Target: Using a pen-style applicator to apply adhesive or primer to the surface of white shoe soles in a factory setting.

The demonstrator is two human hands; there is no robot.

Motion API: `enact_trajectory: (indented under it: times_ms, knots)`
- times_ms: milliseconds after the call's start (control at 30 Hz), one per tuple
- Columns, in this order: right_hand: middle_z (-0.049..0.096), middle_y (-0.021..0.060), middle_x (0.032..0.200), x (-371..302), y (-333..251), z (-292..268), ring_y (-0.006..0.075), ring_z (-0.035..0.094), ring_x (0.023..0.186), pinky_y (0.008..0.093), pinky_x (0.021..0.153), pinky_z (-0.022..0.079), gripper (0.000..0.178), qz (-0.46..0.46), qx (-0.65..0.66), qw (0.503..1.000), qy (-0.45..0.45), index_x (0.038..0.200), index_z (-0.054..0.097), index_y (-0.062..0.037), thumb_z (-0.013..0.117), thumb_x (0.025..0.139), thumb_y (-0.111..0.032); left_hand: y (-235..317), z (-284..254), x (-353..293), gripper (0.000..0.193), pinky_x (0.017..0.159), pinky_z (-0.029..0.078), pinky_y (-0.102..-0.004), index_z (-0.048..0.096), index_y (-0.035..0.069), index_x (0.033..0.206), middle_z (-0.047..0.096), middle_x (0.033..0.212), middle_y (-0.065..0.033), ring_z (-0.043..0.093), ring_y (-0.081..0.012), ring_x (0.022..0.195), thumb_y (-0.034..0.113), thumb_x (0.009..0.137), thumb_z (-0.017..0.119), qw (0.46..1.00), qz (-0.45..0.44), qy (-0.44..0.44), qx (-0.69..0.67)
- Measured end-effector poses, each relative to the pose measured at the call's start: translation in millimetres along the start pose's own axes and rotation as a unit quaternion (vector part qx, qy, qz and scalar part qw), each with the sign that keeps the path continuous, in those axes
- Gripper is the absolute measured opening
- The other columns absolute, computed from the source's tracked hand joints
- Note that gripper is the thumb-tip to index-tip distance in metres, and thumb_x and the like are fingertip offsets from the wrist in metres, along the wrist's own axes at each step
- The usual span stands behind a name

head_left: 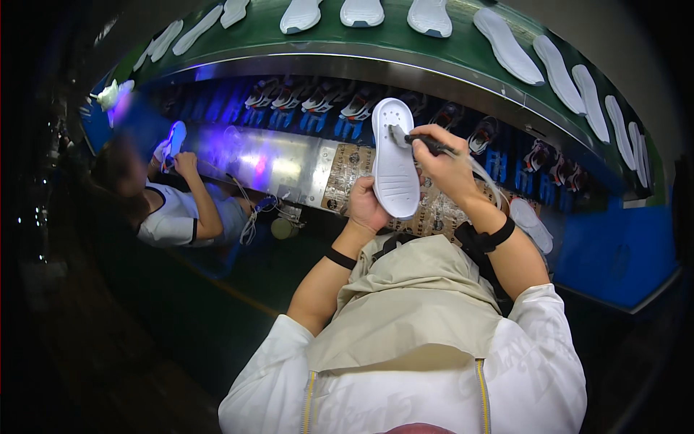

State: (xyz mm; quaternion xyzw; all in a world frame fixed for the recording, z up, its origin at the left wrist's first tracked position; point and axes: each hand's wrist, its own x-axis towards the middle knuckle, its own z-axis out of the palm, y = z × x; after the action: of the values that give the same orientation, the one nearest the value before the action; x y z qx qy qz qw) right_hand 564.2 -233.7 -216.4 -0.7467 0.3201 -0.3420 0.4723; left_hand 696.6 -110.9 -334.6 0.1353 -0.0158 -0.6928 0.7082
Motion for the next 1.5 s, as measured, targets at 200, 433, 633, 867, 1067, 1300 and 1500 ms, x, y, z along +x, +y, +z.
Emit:
enact_trajectory:
  times_ms: [200,433,633,867,1067,1300,1500]
  knots:
    - [0.074,0.0171,0.094,-21,-37,-17,0.0328,0.071,0.087,0.0409,0.082,0.054,0.021,-0.152,-0.163,0.965,-0.137,0.104,0.074,-0.0030,0.074,0.084,-0.006,-5,43,11,0.063,0.114,0.046,-0.0484,0.046,0.001,0.150,0.060,0.139,-0.0201,0.060,-0.0338,0.128,0.044,0.107,0.029,0.996,0.084,0.020,0.035]
    - [0.074,0.0129,0.093,-5,-53,-47,0.0261,0.069,0.084,0.0371,0.080,0.054,0.026,-0.114,-0.034,0.982,-0.148,0.110,0.078,-0.0044,0.077,0.084,-0.006,-3,60,2,0.076,0.100,0.055,-0.0564,0.047,0.007,0.150,0.061,0.139,-0.0177,0.065,-0.0378,0.120,0.061,0.106,0.017,0.998,0.047,-0.014,0.029]
    - [0.070,0.0056,0.090,-6,-37,-33,0.0246,0.060,0.088,0.0382,0.080,0.042,0.031,-0.325,-0.166,0.927,-0.091,0.115,0.077,-0.0112,0.079,0.084,-0.010,-9,90,-1,0.061,0.111,0.050,-0.0475,0.052,0.010,0.147,0.062,0.139,-0.0124,0.062,-0.0321,0.128,0.048,0.104,0.034,0.999,0.031,-0.003,0.013]
    - [0.072,0.0066,0.096,-2,-46,-44,0.0256,0.061,0.091,0.0378,0.084,0.043,0.030,-0.264,-0.145,0.952,-0.055,0.115,0.078,-0.0129,0.078,0.085,-0.011,-7,102,2,0.063,0.107,0.052,-0.0460,0.052,0.010,0.147,0.062,0.141,-0.0121,0.062,-0.0292,0.127,0.050,0.104,0.028,0.996,0.069,-0.014,0.050]
    - [0.072,0.0046,0.095,-3,-58,-53,0.0255,0.061,0.094,0.0405,0.090,0.042,0.031,-0.267,-0.035,0.946,-0.182,0.117,0.078,-0.0144,0.079,0.086,-0.013,12,98,13,0.065,0.110,0.050,-0.0460,0.053,0.009,0.145,0.063,0.139,-0.0142,0.062,-0.0303,0.127,0.052,0.105,0.027,0.988,0.116,-0.034,0.101]
    - [0.070,0.0055,0.094,-1,-61,-59,0.0260,0.061,0.094,0.0382,0.089,0.043,0.037,-0.364,-0.018,0.864,-0.347,0.121,0.077,-0.0143,0.079,0.084,-0.010,26,113,21,0.075,0.109,0.049,-0.0491,0.045,0.006,0.151,0.058,0.139,-0.0264,0.059,-0.0385,0.126,0.059,0.102,0.029,0.979,0.054,-0.188,0.061]
    - [0.072,0.0076,0.101,-1,-69,-67,0.0265,0.064,0.102,0.0397,0.091,0.044,0.040,-0.337,-0.038,0.878,-0.336,0.120,0.077,-0.0134,0.082,0.080,-0.009,44,139,20,0.072,0.093,0.057,-0.0528,0.052,0.002,0.141,0.065,0.121,-0.0243,0.067,-0.0380,0.106,0.058,0.099,0.037,0.988,0.055,-0.119,0.080]
